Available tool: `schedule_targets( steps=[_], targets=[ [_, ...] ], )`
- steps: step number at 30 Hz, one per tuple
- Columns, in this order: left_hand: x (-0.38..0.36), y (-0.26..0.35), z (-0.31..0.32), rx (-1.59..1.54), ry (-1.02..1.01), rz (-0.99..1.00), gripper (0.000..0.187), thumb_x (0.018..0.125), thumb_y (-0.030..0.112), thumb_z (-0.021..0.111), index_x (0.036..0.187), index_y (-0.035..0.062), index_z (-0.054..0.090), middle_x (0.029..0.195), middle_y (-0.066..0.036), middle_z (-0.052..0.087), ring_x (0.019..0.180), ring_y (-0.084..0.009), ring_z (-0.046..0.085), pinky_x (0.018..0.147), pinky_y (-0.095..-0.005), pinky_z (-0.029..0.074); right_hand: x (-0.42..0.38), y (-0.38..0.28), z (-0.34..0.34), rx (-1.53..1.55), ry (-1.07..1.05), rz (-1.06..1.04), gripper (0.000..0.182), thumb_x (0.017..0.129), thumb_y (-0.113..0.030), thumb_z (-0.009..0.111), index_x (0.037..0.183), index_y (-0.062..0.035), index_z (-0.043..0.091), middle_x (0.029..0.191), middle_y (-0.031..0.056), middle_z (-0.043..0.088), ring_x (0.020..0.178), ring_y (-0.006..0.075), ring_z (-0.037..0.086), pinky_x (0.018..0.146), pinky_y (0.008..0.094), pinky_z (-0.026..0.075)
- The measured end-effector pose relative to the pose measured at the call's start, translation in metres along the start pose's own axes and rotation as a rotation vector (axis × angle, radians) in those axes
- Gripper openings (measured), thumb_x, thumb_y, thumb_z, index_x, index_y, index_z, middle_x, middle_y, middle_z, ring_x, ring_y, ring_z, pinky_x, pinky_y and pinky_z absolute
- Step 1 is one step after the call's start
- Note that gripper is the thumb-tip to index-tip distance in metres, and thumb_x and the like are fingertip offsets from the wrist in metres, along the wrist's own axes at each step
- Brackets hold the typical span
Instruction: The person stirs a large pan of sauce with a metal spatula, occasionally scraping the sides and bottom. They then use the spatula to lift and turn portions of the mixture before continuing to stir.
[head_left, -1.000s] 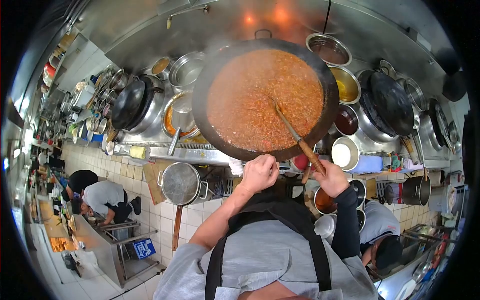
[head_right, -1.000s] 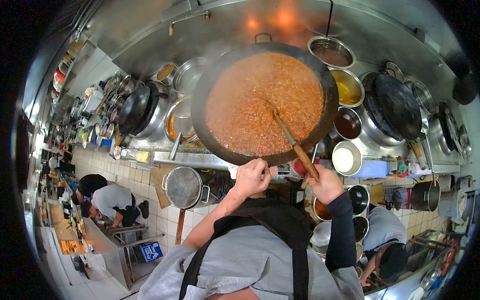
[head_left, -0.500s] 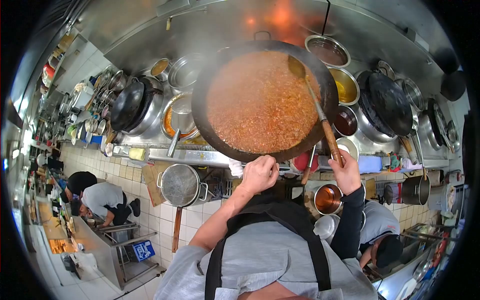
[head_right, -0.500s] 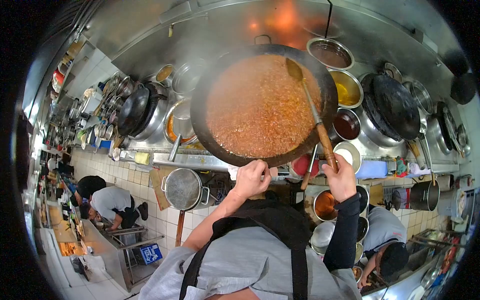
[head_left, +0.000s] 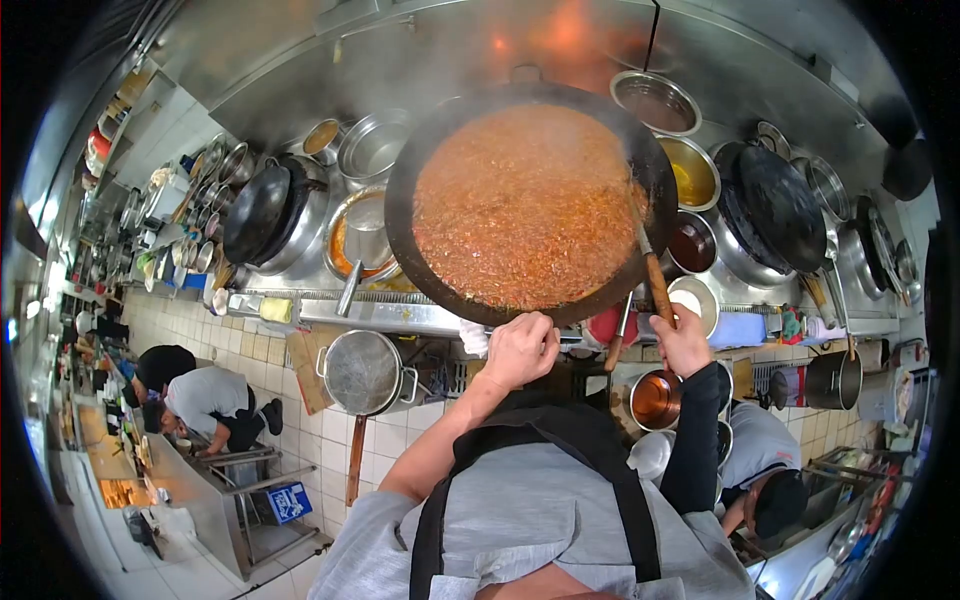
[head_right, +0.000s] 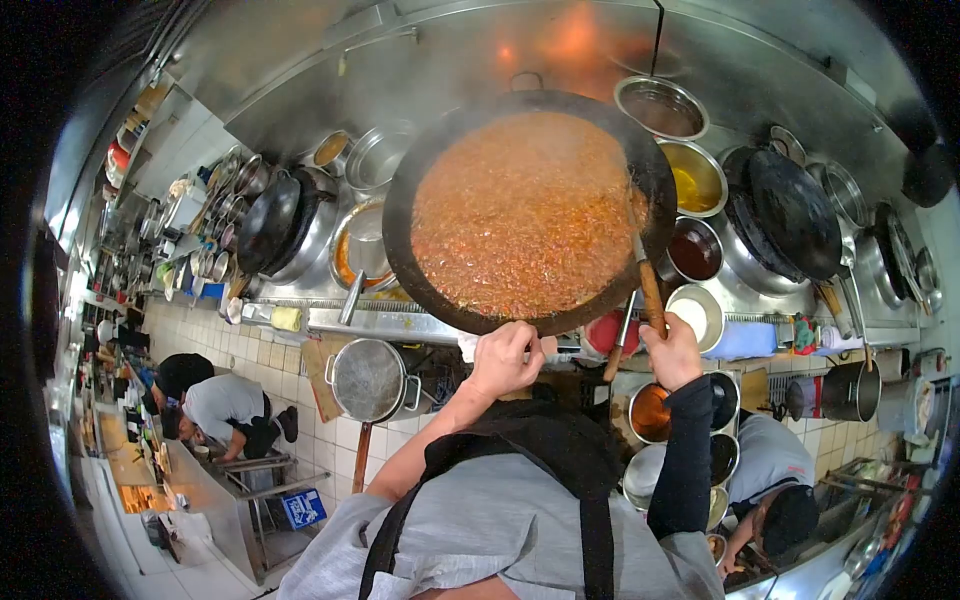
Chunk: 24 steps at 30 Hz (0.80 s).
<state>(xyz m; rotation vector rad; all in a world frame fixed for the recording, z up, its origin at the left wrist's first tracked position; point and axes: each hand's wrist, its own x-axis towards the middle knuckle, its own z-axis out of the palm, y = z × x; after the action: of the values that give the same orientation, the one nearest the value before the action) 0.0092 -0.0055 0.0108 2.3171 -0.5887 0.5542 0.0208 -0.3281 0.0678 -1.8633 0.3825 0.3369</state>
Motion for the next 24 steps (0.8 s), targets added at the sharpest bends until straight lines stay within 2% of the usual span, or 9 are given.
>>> schedule_targets(
  steps=[4,7,10,16,24],
  targets=[
    [-0.001,-0.001,-0.001,0.003,-0.031,-0.012,0.02,0.096,0.012,0.078,0.09,0.0085,0.059,0.083,-0.011,0.066,0.079,-0.0352,0.073,0.068,-0.0503,0.058,-0.002,-0.001,-0.005,0.138,-0.123,0.065,0.019,0.112,-0.019,0.073,0.12,-0.0043,0.067,0.078,-0.0005,0.06,0.054,0.0092,0.054,0.042,0.0304,0.042],
    [0.001,0.0,-0.001,-0.002,-0.022,-0.01,0.02,0.095,0.012,0.078,0.089,0.0083,0.059,0.083,-0.012,0.065,0.079,-0.0354,0.073,0.068,-0.0503,0.058,-0.008,-0.002,-0.015,0.403,-0.18,0.198,0.021,0.113,-0.021,0.073,0.126,-0.0062,0.066,0.082,-0.0009,0.059,0.056,0.0071,0.052,0.044,0.0267,0.041],
    [0.0,0.0,-0.001,0.002,-0.021,-0.012,0.02,0.096,0.012,0.078,0.09,0.008,0.059,0.083,-0.012,0.066,0.079,-0.0357,0.072,0.068,-0.0503,0.058,-0.011,-0.002,-0.029,0.563,-0.291,0.237,0.025,0.118,-0.022,0.065,0.135,-0.005,0.066,0.086,-0.0022,0.059,0.059,0.0033,0.05,0.044,0.0228,0.039],
    [0.001,0.001,-0.003,0.002,-0.022,-0.013,0.019,0.096,0.012,0.078,0.091,0.0075,0.06,0.084,-0.012,0.066,0.079,-0.0361,0.072,0.068,-0.0503,0.058,0.001,0.041,-0.048,0.828,-0.477,0.226,0.039,0.12,-0.026,0.063,0.151,-0.0027,0.063,0.089,-0.0012,0.059,0.059,0.003,0.045,0.044,0.0225,0.037],
    [0.002,0.001,-0.002,-0.01,-0.015,-0.003,0.021,0.095,0.012,0.079,0.09,0.0082,0.059,0.082,-0.011,0.065,0.078,-0.0356,0.072,0.067,-0.05,0.058,0.002,0.066,-0.039,0.917,-0.484,0.22,0.043,0.12,-0.027,0.063,0.155,-0.0027,0.061,0.088,-0.0014,0.057,0.057,0.0027,0.045,0.043,0.0227,0.038]
  ],
)
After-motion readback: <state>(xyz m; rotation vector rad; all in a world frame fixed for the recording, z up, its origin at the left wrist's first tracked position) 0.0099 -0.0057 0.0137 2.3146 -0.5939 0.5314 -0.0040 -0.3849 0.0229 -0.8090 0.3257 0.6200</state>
